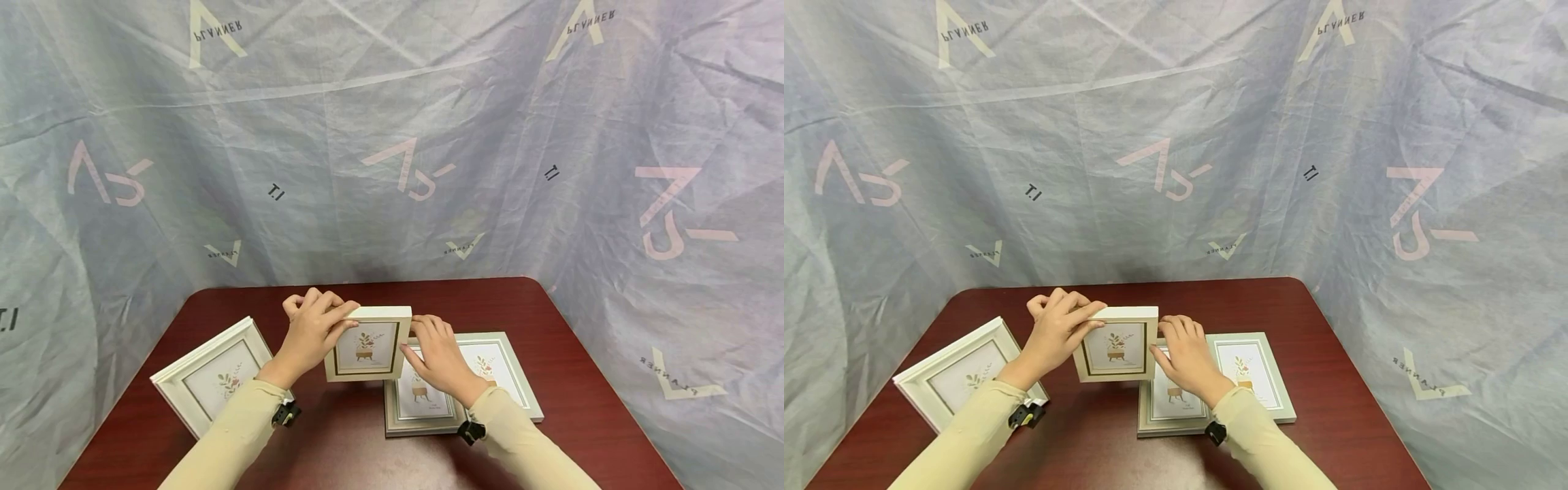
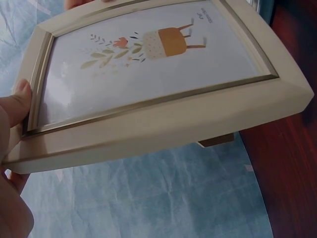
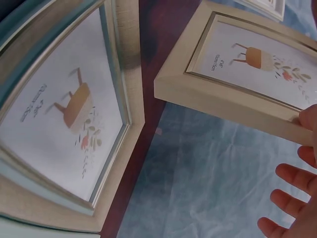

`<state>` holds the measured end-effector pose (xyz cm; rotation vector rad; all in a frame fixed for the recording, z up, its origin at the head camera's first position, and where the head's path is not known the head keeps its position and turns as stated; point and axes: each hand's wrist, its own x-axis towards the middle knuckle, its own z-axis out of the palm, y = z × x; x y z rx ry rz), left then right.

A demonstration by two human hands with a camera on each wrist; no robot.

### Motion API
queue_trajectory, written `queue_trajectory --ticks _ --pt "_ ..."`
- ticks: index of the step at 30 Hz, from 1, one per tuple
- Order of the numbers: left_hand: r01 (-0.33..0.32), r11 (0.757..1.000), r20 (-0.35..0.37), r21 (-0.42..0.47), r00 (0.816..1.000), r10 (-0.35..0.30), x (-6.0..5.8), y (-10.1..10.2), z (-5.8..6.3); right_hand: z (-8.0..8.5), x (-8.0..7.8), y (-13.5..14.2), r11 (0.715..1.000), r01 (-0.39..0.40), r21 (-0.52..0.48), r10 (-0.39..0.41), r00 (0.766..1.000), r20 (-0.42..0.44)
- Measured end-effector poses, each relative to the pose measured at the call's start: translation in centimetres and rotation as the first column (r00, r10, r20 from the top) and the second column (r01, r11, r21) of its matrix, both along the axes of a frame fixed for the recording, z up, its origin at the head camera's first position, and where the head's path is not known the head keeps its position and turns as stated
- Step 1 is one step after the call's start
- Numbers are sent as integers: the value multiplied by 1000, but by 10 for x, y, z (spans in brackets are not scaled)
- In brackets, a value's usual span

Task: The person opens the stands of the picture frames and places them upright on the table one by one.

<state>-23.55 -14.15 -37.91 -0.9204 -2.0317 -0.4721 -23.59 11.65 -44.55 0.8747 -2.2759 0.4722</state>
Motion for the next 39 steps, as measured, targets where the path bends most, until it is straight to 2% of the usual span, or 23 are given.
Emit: queue_trajectory --ticks 8,14,21,28,32,39 --pt "-40 999 -28 15 999 41 -3 -5 -2 6 -4 -10 1000 19 -3 -19 1000 9" --pt "-112 994 -48 -7 993 112 -8 -11 -8 7 -10 -20 999 40 31 -41 998 41" --pt "-197 980 -102 0 975 196 -16 -16 -17 7 -18 -35 994 84 69 -86 996 34" --pt "-267 963 -90 -18 960 265 -25 -24 -23 5 -27 -50 986 122 117 -128 991 48" --pt "-282 959 -88 -15 956 279 -29 -27 -28 1 -32 -57 979 138 147 -151 986 77" --pt "-324 946 -139 -7 937 320 -35 -30 -35 -5 -39 -68 964 175 199 -202 972 121"
